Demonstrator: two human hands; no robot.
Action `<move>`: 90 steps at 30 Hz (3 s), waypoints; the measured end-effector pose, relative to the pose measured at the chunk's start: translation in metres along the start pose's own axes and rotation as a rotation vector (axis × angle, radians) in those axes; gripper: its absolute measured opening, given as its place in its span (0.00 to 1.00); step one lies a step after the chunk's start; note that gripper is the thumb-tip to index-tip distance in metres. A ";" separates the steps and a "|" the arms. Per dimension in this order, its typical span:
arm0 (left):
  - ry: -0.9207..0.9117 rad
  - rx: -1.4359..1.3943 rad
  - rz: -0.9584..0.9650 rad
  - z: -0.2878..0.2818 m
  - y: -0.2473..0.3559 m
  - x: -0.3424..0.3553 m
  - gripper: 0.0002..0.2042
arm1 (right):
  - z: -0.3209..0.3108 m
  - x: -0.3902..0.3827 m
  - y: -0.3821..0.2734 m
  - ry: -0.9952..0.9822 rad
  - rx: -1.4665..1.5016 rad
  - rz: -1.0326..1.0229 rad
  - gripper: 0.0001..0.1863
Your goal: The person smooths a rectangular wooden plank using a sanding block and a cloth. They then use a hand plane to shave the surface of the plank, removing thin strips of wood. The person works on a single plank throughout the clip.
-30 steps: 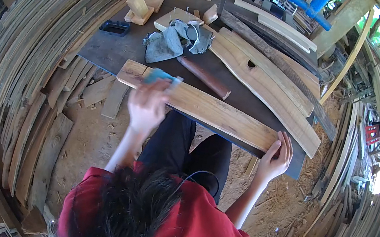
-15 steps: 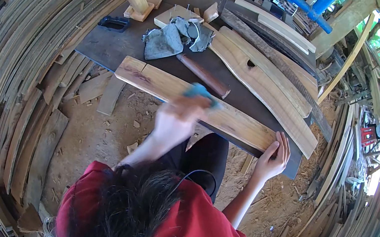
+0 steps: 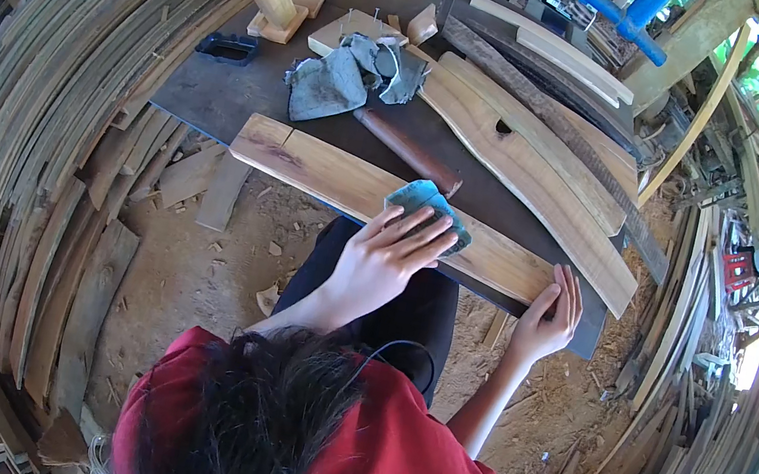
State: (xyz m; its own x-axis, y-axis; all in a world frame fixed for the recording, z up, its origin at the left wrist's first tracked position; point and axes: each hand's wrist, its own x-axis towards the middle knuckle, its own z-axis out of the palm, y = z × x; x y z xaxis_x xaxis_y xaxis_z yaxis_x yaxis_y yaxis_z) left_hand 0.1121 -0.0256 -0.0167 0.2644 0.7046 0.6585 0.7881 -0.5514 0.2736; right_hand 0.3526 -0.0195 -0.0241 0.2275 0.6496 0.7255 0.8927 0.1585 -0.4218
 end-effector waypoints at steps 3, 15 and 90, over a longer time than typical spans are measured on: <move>-0.019 0.087 -0.038 -0.020 -0.022 -0.007 0.18 | 0.000 0.000 0.002 -0.003 0.001 0.005 0.13; -0.032 0.017 -0.077 -0.020 -0.021 -0.002 0.15 | 0.000 -0.001 -0.001 0.000 0.002 0.021 0.13; 0.480 0.384 -0.320 -0.077 -0.135 0.000 0.16 | -0.010 0.015 0.009 0.104 0.054 0.332 0.16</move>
State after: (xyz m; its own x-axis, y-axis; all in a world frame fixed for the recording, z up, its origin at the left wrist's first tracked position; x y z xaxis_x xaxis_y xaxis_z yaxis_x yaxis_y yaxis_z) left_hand -0.0369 0.0145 0.0009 -0.2197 0.4815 0.8485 0.9506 -0.0897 0.2970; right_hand 0.3680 -0.0162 -0.0118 0.5430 0.5937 0.5939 0.7422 -0.0084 -0.6701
